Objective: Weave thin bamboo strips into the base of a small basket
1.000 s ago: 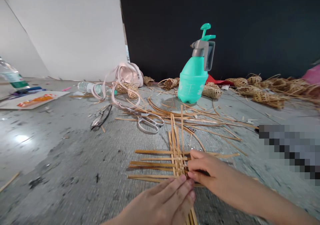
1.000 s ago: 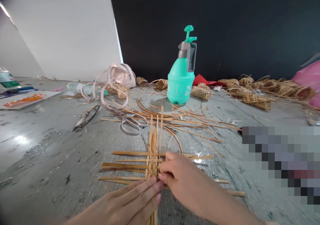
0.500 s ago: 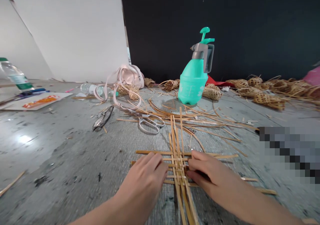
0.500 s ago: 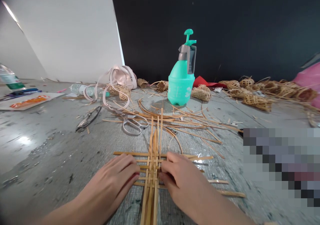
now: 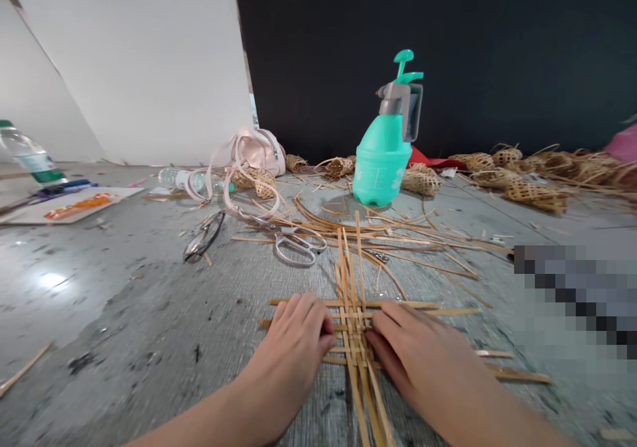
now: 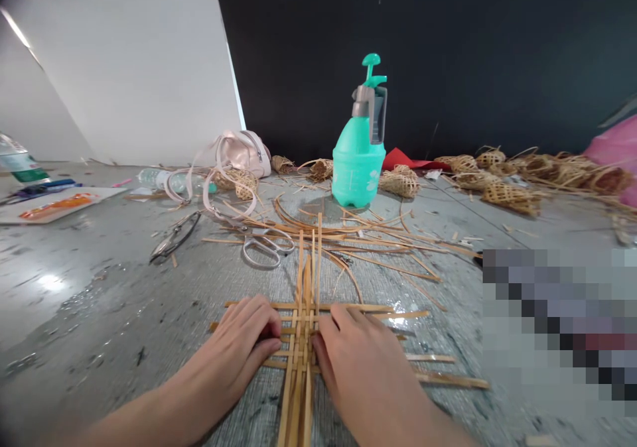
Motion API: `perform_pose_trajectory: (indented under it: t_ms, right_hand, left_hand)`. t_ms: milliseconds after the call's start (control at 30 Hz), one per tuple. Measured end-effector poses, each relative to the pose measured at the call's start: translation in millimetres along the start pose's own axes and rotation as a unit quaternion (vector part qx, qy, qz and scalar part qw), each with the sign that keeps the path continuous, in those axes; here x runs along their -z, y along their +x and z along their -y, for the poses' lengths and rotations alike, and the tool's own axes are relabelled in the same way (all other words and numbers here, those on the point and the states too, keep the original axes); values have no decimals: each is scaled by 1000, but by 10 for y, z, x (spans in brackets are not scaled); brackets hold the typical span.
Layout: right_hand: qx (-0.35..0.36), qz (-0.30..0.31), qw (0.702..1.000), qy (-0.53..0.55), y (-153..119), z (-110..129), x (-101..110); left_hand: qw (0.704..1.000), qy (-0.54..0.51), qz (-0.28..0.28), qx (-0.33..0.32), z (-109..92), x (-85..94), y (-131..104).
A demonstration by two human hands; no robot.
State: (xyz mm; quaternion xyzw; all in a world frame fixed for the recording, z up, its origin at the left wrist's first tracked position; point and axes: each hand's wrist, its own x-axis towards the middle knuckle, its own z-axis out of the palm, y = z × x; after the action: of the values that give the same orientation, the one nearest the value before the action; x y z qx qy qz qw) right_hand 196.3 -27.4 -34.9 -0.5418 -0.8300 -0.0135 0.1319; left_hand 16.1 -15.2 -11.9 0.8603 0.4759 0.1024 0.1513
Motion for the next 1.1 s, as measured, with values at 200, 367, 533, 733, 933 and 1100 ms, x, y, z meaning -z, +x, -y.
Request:
perform_pose_trajectory:
  t_ms: [200, 367, 533, 733, 933, 1100]
  right_hand:
    - [-10, 39, 996, 84, 33, -49, 22]
    - [-11, 22, 997, 71, 22, -45, 7]
    - [-16, 10, 998, 68, 7, -19, -13]
    - [-14, -25, 997, 70, -29, 5, -59]
    - [6, -18, 995, 94, -43, -48, -94]
    - [5, -14, 992, 124, -33, -69, -76]
  left_hand:
    - [995, 92, -20, -29, 18, -70, -17]
    - [980, 171, -43, -93, 27, -125, -43]
    - [981, 142, -66, -112, 28, -137, -63]
    - [994, -108, -8, 8, -17, -37, -24]
    - [980, -186, -4, 71, -47, 6, 18]
    - [980, -187, -6, 71, -63, 26, 34]
